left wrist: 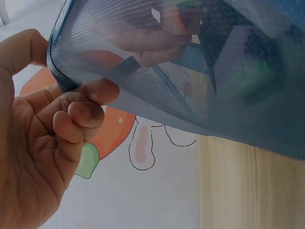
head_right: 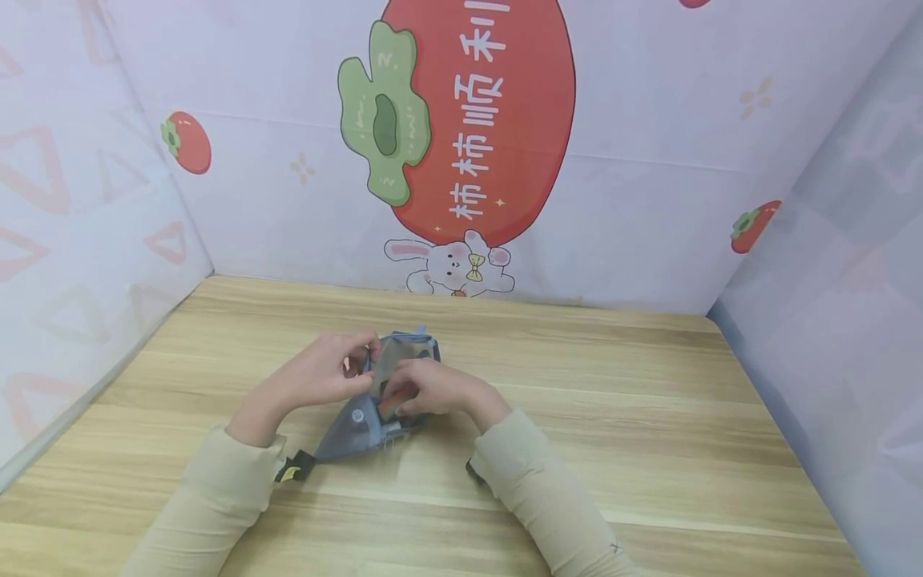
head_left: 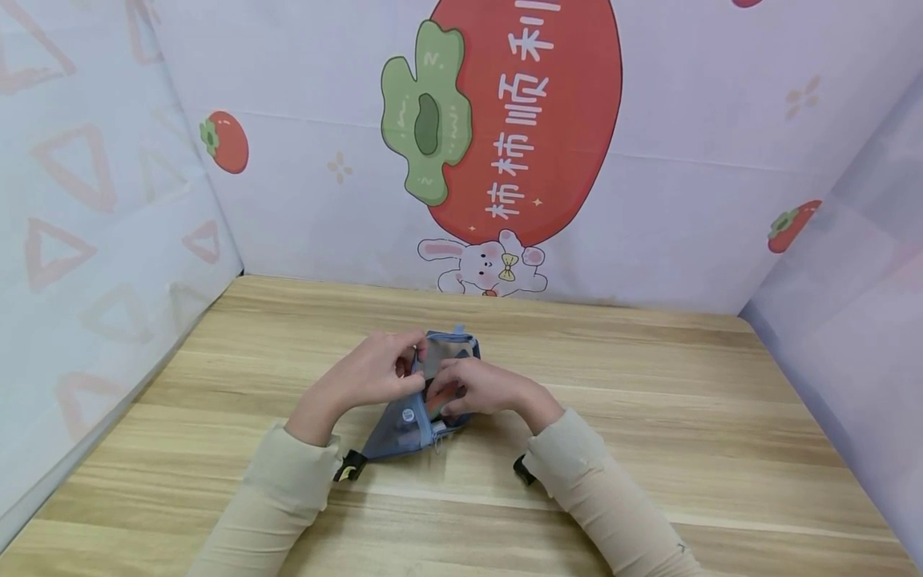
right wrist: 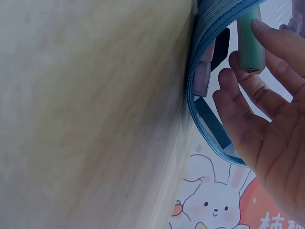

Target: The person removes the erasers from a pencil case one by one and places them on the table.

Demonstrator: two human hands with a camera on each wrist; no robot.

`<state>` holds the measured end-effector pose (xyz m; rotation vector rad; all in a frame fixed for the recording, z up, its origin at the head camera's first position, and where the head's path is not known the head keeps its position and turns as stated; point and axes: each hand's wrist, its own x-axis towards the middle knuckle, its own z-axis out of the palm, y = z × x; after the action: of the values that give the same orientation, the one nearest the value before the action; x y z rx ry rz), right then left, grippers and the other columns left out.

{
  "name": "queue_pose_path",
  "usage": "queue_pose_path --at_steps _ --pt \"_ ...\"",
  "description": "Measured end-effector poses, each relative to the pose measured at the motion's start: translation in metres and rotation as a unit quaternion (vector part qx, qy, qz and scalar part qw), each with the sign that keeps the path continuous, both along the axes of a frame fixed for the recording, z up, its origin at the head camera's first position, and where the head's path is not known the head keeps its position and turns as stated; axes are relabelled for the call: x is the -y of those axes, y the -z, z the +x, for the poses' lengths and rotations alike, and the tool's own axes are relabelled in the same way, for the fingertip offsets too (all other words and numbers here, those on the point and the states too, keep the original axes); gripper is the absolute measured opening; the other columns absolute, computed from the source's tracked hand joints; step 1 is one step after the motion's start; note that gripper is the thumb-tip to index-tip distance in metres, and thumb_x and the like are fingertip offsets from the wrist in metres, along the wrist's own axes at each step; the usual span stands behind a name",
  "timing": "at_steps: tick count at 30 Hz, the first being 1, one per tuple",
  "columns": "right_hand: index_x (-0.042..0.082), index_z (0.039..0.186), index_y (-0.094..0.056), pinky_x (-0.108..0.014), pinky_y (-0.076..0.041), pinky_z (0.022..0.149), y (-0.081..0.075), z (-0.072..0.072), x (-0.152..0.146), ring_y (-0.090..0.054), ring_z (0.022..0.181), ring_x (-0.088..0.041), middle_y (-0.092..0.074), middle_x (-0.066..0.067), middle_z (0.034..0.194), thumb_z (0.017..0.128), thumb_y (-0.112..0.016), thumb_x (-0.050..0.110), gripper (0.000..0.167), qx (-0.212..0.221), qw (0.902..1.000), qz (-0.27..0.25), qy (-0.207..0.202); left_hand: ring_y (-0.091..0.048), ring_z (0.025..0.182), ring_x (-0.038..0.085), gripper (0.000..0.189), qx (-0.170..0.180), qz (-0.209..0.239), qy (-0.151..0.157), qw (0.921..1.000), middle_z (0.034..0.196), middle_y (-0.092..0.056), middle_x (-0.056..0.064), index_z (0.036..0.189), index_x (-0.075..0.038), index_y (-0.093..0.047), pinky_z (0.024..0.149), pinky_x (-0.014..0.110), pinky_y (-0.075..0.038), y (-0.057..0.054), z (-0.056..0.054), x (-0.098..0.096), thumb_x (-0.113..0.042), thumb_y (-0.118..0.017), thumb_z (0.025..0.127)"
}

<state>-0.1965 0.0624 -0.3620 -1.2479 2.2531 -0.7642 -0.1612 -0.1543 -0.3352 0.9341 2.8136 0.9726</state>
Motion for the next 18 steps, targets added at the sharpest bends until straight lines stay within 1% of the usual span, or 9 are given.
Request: queue_pose_path --at_steps 11,18 --pt "0.011 0.111 -0.073 -0.024 -0.049 0.086 -0.001 0.001 -0.007 -0.055 0.096 -0.009 -0.063 0.0 0.108 0.091 -0.068 0.01 0.02 -0.022 0.9997 0.009 0.01 -0.048 0.056 0.007 0.017 0.004 -0.004 -0.009 0.9999 0.059 -0.051 -0.009 0.097 -0.009 -0.059 0.057 0.024 -0.042 0.0 0.001 0.001 -0.015 -0.06 0.08" --pt "0.013 0.11 -0.073 -0.026 -0.05 0.087 0.002 0.0 -0.011 -0.056 0.096 -0.009 -0.063 0.001 0.108 0.091 -0.069 0.011 0.019 -0.012 0.9997 0.003 0.022 -0.048 0.056 0.007 0.02 0.005 -0.005 -0.01 0.9999 0.059 -0.051 -0.009 0.098 -0.007 -0.059 0.057 0.023 -0.041 0.0 0.0 -0.001 -0.015 -0.06 0.08"
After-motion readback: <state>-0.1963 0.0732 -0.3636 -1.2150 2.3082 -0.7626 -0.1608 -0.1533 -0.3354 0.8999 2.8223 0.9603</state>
